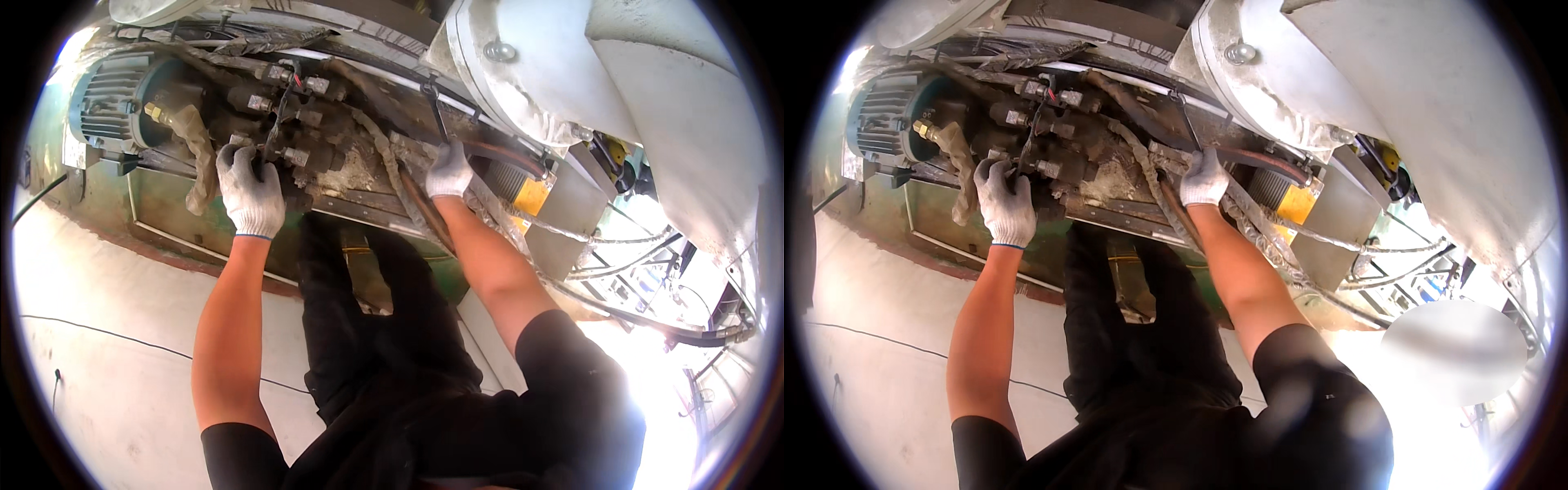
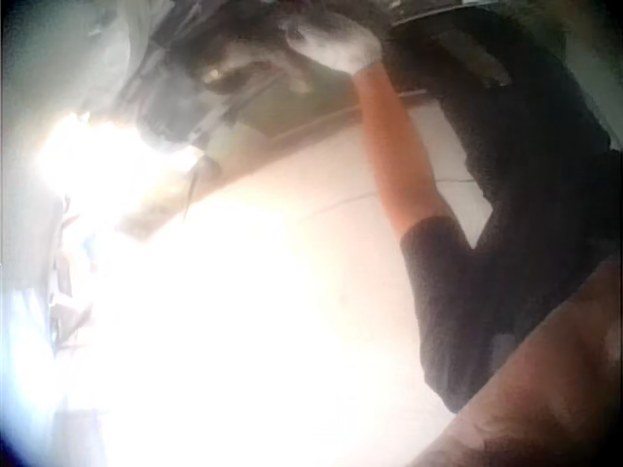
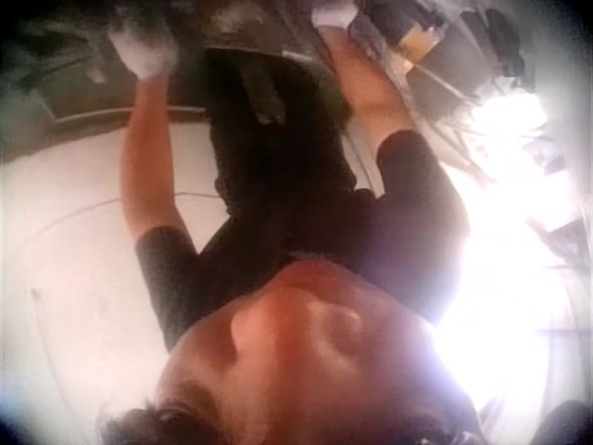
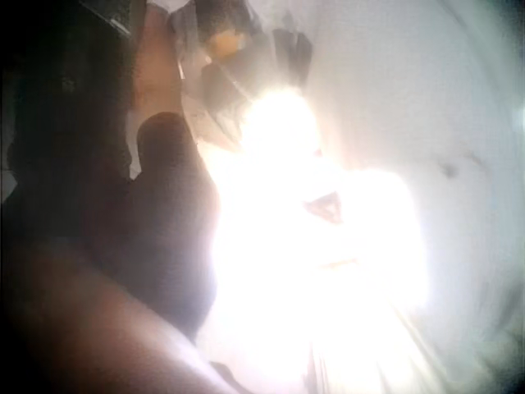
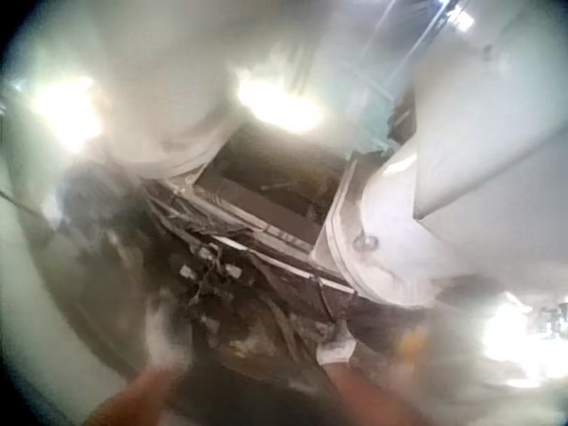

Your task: The person picks up bundles of long metal rods and feeds them into a yellow bending machine to shape them. After bending, the person stacks the finished rods on the floor. Later, the person uses a wrench to tighten bolts on a large motor attached to the machinery.

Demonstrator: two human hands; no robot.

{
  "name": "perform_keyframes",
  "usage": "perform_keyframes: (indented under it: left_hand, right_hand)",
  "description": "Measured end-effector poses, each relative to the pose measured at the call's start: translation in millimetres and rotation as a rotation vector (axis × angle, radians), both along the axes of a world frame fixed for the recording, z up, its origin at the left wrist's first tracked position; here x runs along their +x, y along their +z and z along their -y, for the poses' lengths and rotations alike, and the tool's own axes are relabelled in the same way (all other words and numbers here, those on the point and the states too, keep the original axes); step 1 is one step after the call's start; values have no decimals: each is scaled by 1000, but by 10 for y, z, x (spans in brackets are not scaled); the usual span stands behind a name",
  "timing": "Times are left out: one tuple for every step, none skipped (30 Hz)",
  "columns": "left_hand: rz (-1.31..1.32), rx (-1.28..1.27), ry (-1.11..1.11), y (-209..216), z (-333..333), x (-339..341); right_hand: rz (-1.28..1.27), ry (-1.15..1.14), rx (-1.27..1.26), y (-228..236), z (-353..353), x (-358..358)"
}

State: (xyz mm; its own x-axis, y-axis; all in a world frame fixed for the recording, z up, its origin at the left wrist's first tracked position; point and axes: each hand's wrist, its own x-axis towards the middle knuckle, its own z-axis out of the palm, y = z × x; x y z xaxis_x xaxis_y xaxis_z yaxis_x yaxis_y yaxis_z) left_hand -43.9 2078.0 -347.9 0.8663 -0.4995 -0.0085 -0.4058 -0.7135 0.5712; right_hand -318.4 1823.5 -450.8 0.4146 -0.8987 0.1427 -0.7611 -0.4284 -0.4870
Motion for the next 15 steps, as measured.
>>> perform_keyframes:
  left_hand:
    - [-1,9,-3,7,-17,-16]
    - [-2,16,-10,6,-18,-18]
    - [1,3,-12,-3,-4,-4]
    - [0,-5,-14,2,-7,-10]
    - [0,-1,-17,7,-6,1]
    - [0,2,-22,9,3,14]
    - [17,2,-23,20,-8,14]
    - [31,3,-22,29,-31,9]
    - [41,2,-24,40,-47,-2]
    - [29,-1,-34,38,-45,-4]
    - [25,-2,-34,45,-53,3]
    - [14,-8,-39,37,-42,0]
    - [13,-26,-38,29,-58,-6]
    - [17,-42,-33,14,-83,2]
    - [17,-57,-40,5,-48,22]
  right_hand:
    - [6,0,43,-37,14,1]
    - [12,-2,84,-67,33,-9]
    - [17,-7,125,-89,53,-31]
    - [-17,32,197,-28,52,-88]
    - [-49,78,265,139,95,-104]
    - [-83,122,331,323,128,-135]
    - [-114,134,321,542,124,-184]
    - [-162,222,235,812,163,-262]
    - [-222,274,209,1054,224,-378]
    - [-284,322,178,1280,307,-486]
    - [-310,383,94,1484,428,-557]
    - [-343,438,7,1708,524,-578]
    - [-486,458,41,2008,582,-446]
    - [-624,481,73,2367,661,-220]
    - [-765,490,112,2648,751,-41]
